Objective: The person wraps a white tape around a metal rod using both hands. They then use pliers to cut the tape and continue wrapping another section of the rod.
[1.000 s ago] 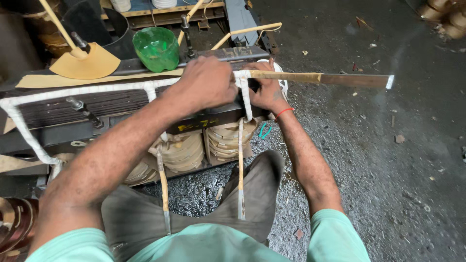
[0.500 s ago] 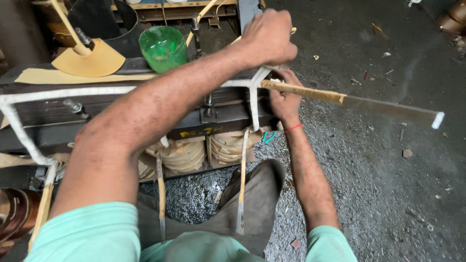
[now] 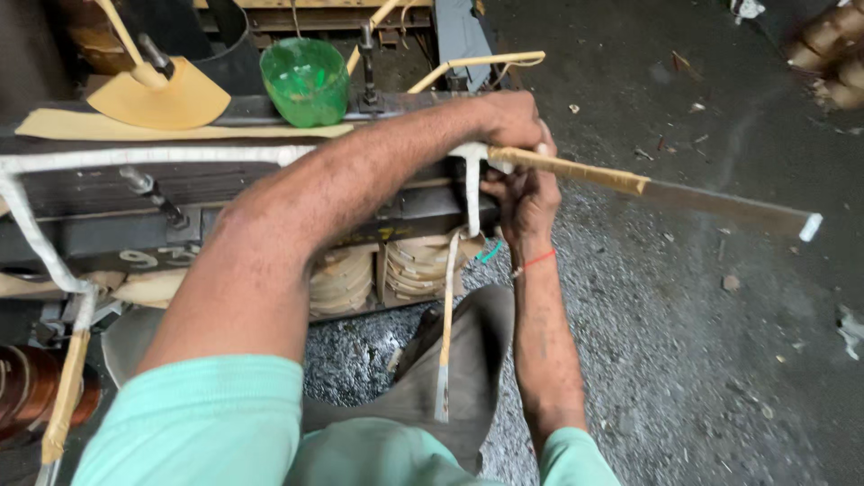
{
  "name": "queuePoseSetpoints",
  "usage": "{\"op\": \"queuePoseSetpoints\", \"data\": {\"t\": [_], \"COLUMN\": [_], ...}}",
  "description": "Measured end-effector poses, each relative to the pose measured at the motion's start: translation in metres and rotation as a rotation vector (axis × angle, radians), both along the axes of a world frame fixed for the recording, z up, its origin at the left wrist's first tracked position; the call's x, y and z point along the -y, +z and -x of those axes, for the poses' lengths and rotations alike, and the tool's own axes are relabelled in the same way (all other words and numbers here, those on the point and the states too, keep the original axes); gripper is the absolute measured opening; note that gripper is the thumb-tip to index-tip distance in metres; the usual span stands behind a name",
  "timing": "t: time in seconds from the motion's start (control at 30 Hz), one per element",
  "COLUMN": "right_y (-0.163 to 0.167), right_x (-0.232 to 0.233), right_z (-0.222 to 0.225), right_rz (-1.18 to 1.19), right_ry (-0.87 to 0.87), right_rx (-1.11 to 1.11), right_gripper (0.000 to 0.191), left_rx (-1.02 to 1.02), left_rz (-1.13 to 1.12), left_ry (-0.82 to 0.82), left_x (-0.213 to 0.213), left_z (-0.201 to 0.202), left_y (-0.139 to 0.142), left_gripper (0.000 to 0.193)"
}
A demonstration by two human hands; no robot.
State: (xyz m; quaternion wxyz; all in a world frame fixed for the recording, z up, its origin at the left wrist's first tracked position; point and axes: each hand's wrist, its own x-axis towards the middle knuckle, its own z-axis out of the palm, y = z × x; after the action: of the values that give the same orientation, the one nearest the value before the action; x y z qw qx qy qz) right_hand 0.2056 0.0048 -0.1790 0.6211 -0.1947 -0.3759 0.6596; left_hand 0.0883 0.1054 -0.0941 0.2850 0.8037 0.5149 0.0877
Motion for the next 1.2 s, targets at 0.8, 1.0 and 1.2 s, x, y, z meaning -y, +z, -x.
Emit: {"op": "queuePoseSetpoints", "data": {"t": [0.8,1.0,1.2], "right_y": [-0.018,-0.039,-0.024], "right_x": [0.103,0.122,0.071], "right_z": [0.036,0.035,-0.019], "right_rz": [0.099,0.131,-0.149], "right_ry": [0.057,0.061,-0.056], "right_rx": [-0.258,-0.277,0.083], "right_gripper": [0.042,0.047,0.065], "left_rx": [0.412,0.262,0.078], "left_rz": [-0.717,-0.637,-0.819], "left_ry": [0.368,0.397,0.12], "left_x": [0.226,0.227,0.16], "left_z": [0.01,0.024,0.068], "left_y": [-0.04,-0.017,0.052], "left_gripper": [0.065,0.037,0.03]}}
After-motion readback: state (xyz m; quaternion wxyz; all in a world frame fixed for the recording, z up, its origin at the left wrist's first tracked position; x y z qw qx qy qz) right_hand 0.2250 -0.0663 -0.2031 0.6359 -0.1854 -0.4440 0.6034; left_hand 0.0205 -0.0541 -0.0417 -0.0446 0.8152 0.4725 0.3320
